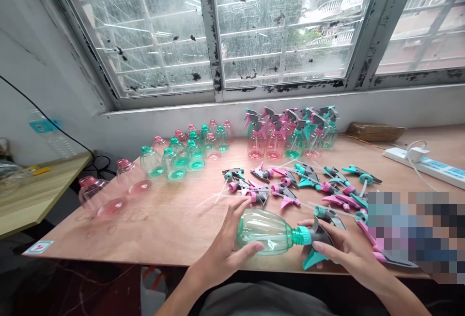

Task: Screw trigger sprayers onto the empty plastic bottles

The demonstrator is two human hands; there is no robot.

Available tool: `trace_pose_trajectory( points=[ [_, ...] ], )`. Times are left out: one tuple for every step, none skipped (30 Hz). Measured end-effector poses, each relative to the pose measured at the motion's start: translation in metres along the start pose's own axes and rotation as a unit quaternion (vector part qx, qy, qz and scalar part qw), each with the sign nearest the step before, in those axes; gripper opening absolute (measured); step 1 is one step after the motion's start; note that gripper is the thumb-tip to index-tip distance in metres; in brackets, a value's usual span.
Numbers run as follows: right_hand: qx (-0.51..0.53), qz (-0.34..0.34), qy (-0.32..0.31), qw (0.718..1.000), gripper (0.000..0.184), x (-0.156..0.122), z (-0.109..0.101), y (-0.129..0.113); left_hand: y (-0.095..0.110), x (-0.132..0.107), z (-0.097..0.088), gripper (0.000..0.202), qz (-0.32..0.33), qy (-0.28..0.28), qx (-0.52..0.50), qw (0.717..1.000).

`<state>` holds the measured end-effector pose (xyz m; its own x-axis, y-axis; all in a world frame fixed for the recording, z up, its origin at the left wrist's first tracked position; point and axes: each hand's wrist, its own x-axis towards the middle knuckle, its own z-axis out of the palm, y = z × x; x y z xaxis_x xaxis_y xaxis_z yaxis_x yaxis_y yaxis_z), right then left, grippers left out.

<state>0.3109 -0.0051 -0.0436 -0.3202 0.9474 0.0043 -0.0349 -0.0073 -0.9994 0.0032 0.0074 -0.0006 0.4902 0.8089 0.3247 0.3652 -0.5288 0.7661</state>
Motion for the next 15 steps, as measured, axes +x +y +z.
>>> trace_pose_trajectory(
  points=[
    [0.001,0.000,0.000,1.000,0.047,0.0001,0.0006,-0.0002,-0.0014,0.0002,-0.0011,0.079,-0.016,0.000,-0.031,0.999],
    [0.001,-0.001,0.003,1.000,0.046,0.0003,0.0008,-0.0002,-0.0029,0.0005,-0.0022,0.081,-0.033,-0.008,-0.062,0.998],
    [-0.002,-0.005,0.009,1.000,0.044,0.0006,0.0008,0.0000,-0.0043,0.0007,-0.0032,0.082,-0.049,-0.021,-0.088,0.995],
    [-0.009,-0.011,0.017,1.000,0.041,0.0008,0.0004,0.0005,-0.0055,0.0008,-0.0041,0.082,-0.062,-0.036,-0.108,0.991],
    [-0.018,-0.018,0.023,0.999,0.038,0.0011,-0.0002,0.0012,-0.0062,0.0007,-0.0048,0.081,-0.072,-0.051,-0.121,0.989],
    [-0.027,-0.026,0.026,0.999,0.035,0.0015,-0.0009,0.0019,-0.0063,0.0006,-0.0054,0.080,-0.077,-0.061,-0.126,0.987],
    [-0.036,-0.035,0.026,0.998,0.033,0.0019,-0.0017,0.0026,-0.0058,0.0006,-0.0058,0.080,-0.080,-0.065,-0.128,0.986],
    [-0.043,-0.042,0.023,0.998,0.032,0.0022,-0.0024,0.0032,-0.0047,0.0008,-0.0060,0.081,-0.083,-0.067,-0.128,0.986],
    [-0.047,-0.048,0.019,0.998,0.031,0.0026,-0.0030,0.0037,-0.0031,0.0012,-0.0062,0.083,-0.087,-0.069,-0.125,0.986],
    [-0.049,-0.051,0.016,0.997,0.031,0.0029,-0.0034,0.0040,-0.0013,0.0017,-0.0062,0.087,-0.093,-0.071,-0.118,0.986],
    [-0.052,-0.053,0.015,0.997,0.031,0.0030,-0.0037,0.0040,0.0006,0.0024,-0.0061,0.093,-0.099,-0.072,-0.105,0.987],
    [-0.057,-0.053,0.016,0.997,0.031,0.0030,-0.0038,0.0038,0.0021,0.0030,-0.0059,0.099,-0.106,-0.074,-0.089,0.988],
    [-0.061,-0.053,0.019,0.997,0.032,0.0029,-0.0038,0.0035,0.0031,0.0034,-0.0056,0.104,-0.114,-0.076,-0.072,0.988],
    [-0.067,-0.051,0.023,0.996,0.032,0.0026,-0.0038,0.0031,0.0034,0.0036,-0.0054,0.108,-0.121,-0.079,-0.059,0.988],
    [-0.072,-0.048,0.029,0.996,0.033,0.0022,-0.0037,0.0028,0.0030,0.0035,-0.0052,0.112,-0.125,-0.081,-0.054,0.987]
  ],
)
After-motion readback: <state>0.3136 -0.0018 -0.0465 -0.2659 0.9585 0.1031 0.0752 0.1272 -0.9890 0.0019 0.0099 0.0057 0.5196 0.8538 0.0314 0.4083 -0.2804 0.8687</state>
